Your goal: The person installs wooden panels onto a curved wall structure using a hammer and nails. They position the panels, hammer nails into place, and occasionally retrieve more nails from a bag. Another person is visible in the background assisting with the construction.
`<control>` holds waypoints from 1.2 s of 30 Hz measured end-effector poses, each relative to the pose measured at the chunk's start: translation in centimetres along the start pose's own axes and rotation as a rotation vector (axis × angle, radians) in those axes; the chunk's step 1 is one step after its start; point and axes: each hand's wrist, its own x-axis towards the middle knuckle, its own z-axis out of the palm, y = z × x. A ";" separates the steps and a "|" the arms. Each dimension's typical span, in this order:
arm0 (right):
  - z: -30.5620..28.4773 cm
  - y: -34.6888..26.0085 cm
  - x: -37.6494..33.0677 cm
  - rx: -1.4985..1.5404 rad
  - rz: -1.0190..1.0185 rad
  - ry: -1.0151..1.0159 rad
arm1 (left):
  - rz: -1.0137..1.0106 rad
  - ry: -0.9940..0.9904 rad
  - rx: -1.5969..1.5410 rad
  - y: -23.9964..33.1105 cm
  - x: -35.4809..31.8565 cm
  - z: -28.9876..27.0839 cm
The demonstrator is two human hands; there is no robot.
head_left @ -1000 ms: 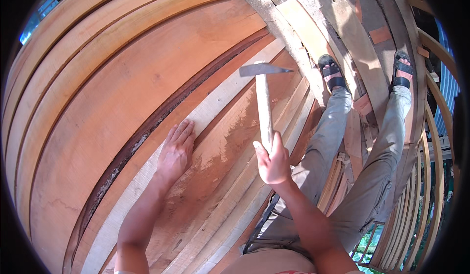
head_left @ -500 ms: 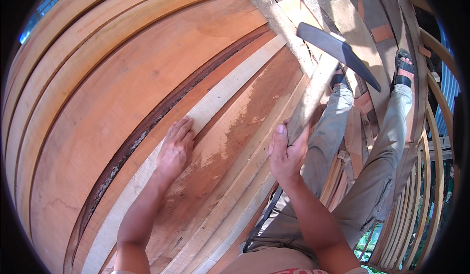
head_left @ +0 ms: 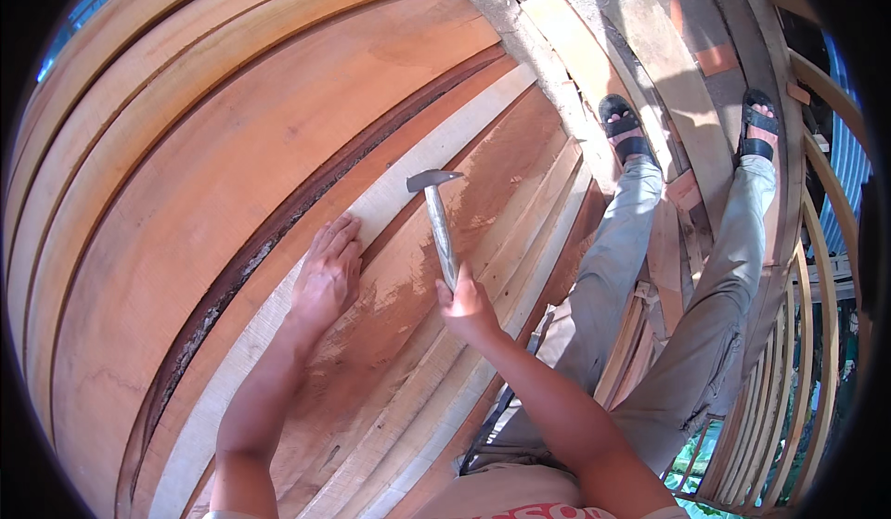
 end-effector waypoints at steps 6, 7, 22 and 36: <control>-9.9 -0.8 -1.6 -0.177 -0.010 -0.114 | 0.004 0.070 -0.013 -0.1 -0.2 1.1; -12.2 0.2 -2.5 -0.252 -0.078 -0.056 | -0.028 0.084 -0.002 0.1 -0.2 1.9; -39.9 -0.5 -14.4 -0.401 0.312 0.295 | 0.647 0.529 -1.053 37.6 -9.5 -11.3; -39.8 -12.3 -17.6 -0.635 0.283 0.071 | -0.911 0.523 0.444 2.9 -43.8 -17.4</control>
